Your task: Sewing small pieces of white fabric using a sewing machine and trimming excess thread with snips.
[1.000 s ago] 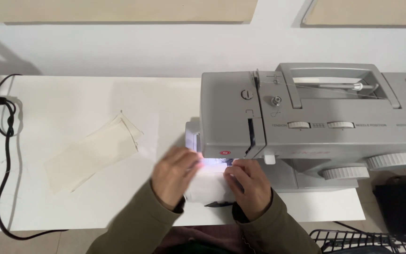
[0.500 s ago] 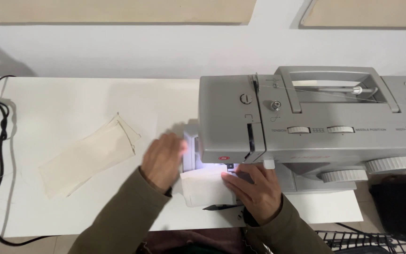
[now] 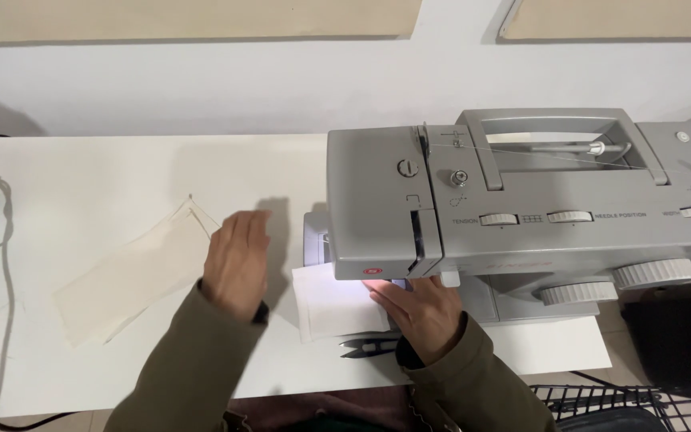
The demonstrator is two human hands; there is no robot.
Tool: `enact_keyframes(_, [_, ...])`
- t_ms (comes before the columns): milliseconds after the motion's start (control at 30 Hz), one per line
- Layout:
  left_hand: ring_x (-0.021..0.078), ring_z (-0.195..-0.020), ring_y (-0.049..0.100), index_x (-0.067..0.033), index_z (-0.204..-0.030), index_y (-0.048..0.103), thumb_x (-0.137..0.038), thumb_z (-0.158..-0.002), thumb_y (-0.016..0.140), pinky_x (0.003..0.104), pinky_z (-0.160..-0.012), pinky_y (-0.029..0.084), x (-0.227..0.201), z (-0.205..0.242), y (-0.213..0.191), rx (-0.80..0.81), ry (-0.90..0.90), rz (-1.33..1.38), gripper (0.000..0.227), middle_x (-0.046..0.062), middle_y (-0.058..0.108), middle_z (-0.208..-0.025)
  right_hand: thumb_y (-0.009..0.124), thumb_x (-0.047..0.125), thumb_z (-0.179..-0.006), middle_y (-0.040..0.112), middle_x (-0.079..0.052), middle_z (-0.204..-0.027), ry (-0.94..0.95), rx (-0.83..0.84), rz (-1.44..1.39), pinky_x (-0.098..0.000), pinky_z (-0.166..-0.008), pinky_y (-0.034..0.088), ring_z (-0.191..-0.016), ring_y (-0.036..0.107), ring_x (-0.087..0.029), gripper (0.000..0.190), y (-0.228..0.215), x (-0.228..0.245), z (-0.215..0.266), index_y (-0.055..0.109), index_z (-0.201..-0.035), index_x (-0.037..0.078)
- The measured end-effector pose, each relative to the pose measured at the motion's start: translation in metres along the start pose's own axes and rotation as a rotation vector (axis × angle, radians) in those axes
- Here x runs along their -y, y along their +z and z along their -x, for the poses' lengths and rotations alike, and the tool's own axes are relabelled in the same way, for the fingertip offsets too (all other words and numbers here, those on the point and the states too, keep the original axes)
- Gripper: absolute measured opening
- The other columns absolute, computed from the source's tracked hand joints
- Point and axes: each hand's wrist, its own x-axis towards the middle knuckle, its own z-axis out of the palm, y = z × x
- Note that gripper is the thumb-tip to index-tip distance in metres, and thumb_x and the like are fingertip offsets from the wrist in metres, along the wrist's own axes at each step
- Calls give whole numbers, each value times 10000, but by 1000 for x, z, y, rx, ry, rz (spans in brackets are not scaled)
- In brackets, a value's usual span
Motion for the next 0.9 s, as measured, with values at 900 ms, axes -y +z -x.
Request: enact_keyframes(900, [404, -1291, 487, -15, -1161, 631, -293, -871, 775, 494, -1139, 376, -65, 21, 20, 307, 277, 353, 427, 175, 609, -1248, 820, 132, -783, 719, -83, -975, 42, 11, 32, -442, -737, 539, -848, 688, -316, 187, 15, -38, 16, 771, -963, 116])
